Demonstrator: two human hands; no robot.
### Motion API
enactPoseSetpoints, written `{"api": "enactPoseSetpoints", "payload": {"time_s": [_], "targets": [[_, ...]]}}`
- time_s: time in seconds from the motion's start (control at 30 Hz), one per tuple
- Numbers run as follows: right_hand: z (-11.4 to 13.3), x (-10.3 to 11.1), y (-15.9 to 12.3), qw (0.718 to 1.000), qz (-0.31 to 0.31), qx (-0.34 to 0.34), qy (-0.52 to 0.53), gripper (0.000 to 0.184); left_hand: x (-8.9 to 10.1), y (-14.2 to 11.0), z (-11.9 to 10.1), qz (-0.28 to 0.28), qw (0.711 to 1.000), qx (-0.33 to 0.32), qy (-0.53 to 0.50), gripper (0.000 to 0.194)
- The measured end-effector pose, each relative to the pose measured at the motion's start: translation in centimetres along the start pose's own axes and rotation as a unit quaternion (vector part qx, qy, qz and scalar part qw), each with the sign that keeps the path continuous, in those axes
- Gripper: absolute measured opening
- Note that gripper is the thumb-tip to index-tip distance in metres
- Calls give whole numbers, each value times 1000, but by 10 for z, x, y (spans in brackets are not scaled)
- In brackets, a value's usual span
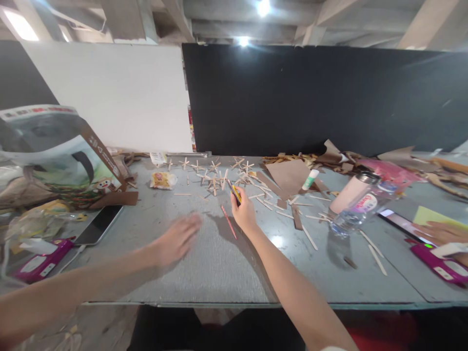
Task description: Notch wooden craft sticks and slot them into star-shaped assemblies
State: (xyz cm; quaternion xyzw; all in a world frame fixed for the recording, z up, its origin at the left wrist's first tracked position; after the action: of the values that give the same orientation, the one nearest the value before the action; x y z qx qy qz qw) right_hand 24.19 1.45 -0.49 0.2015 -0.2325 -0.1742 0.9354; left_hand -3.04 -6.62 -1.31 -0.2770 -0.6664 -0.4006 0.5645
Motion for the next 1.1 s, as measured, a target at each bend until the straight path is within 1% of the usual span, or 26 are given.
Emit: {"api": "enactPoseSetpoints", "payload": {"time_s": [0.03,0.07,0.1,0.13,0.17,0.23,0.27,0.3,0.33,0.37,0.4,0.47,0.53,0.57,0.6,0.63,0.67,0.7,0.77,0.83,0.87,0.93,1.0,1.07,1.1], "targets": [[0,0,0,1000,1,-2,1,41,-8,-3,-6,30,999,-38,-9,57],[1,0,0,1000,1,-2,1,41,-11,-9,-4,57,997,-55,-12,57],[1,0,0,1000,1,-1,2,40,-11,-14,7,80,996,-49,-7,56],[2,-1,0,1000,2,2,2,40,-6,-21,26,93,995,-18,8,56],[2,-1,0,1000,3,4,2,40,3,-26,49,98,994,28,29,57],[1,-2,0,1000,5,7,2,40,30,-35,97,46,981,157,106,58],[1,-3,0,1000,5,8,2,41,44,-36,115,13,972,187,142,59],[1,-3,-1,1000,6,9,1,41,56,-35,126,-18,967,191,167,59],[0,-3,-1,1000,6,12,1,41,65,-30,132,-37,966,182,181,61],[0,-4,-1,1000,6,14,1,41,71,-24,133,-44,966,176,186,63],[0,-4,-1,1000,8,14,2,41,74,-15,128,-49,966,169,190,62],[1,-4,-2,1000,14,6,0,41,72,7,111,-37,975,112,190,59],[2,-4,-2,1000,22,-8,-6,42,62,29,90,-25,985,64,156,53],[2,-3,-2,1000,25,-15,-8,43,55,38,81,-15,991,51,126,46],[3,-3,-2,999,27,-19,-8,43,48,47,73,-4,995,45,87,35],[3,-3,-1,999,28,-21,-7,42,41,56,67,-1,998,48,44,25],[3,-3,-1,999,28,-21,-4,42,34,63,61,-15,998,57,4,20],[3,-3,-1,999,27,-21,-1,41,28,71,57,-43,996,70,-29,19],[1,-3,0,1000,20,-23,4,40,20,87,48,-101,989,74,-78,26],[0,-5,0,1000,13,-25,7,38,15,104,42,-158,977,112,-89,37],[-1,-5,1,1000,11,-24,10,37,13,113,40,-171,971,137,-97,40],[-3,-7,0,1000,18,-20,16,36,11,130,37,-185,964,158,-111,37],[-4,-9,0,999,31,-14,23,35,8,143,40,-240,930,188,-206,29],[-4,-11,-1,999,46,-11,22,36,1,152,45,-295,882,195,-311,28],[-5,-12,-1,998,54,-10,18,38,-4,155,48,-311,857,200,-360,28]]}}
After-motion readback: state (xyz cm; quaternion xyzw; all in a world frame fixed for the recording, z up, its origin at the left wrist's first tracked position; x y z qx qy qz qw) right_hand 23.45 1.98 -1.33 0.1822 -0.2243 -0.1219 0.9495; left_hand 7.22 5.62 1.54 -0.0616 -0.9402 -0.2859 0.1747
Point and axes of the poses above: each hand's wrist, its own y-axis towards the middle knuckle, its own x-axis out of the back of the hand, z = x × y, the point moved 2 cm from there along y, towards the middle knuckle, and after that the axes turned 14 degrees about -x, right-handed, at the moved point
